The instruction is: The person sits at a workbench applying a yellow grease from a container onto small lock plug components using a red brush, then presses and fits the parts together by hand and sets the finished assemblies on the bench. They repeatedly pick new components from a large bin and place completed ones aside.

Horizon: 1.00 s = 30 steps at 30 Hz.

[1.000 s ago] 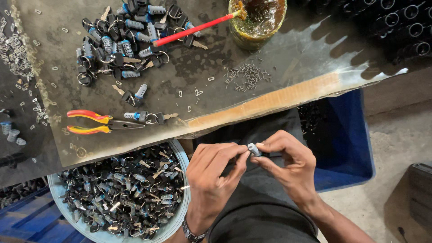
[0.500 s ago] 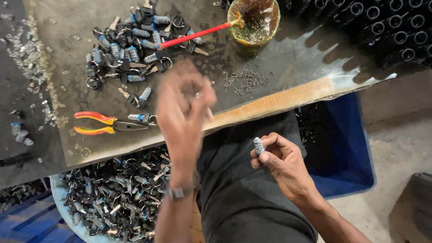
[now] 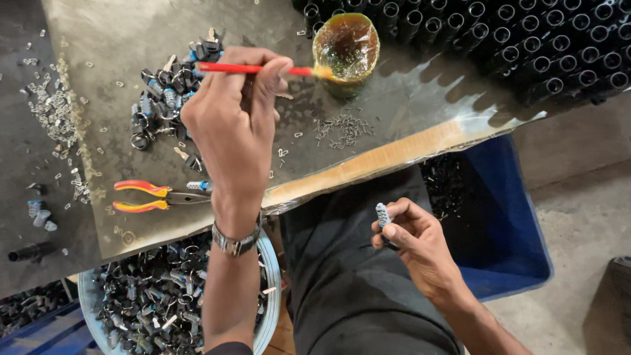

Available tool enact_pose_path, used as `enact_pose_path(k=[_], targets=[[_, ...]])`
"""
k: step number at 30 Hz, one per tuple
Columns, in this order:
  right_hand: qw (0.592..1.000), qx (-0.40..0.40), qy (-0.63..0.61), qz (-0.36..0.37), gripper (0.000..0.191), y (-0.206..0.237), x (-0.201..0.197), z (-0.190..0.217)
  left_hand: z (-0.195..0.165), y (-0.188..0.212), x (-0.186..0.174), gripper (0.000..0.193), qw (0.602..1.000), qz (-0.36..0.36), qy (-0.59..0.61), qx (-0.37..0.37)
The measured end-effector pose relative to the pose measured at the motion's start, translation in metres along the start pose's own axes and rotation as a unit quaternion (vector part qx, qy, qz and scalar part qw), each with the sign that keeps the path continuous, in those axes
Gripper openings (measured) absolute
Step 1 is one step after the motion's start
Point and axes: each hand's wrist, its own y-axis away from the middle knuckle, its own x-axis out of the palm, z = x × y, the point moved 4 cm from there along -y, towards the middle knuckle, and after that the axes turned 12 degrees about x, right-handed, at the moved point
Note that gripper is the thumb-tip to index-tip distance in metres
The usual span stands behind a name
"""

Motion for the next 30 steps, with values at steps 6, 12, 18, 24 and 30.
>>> enact_pose_path(k=[6,12,18,24,30], targets=[[1.0,-0.004,0.009,0.03,0.021,-0.004,0.013,0.006,-0.007,0.011,-0.005,0.016,0.996,-0.046,0.077,-0.01],[0.999,0.008,0.002,0.037,0.021,-0.007,0.016,0.005,0.001,0.007,0.005,0.014,0.999,-0.046,0.017,0.021],[0.999,0.011,-0.004,0.036,0.022,-0.011,0.012,0.001,-0.012,0.019,0.014,0.014,0.998,-0.035,0.046,0.01],[0.999,0.025,-0.006,0.028,0.023,-0.013,0.011,0.001,-0.017,0.025,0.01,0.015,0.981,-0.102,0.145,-0.077],[0.999,0.016,-0.029,0.038,0.019,-0.008,0.015,0.009,-0.025,0.057,-0.003,0.014,0.95,-0.125,0.245,-0.15]])
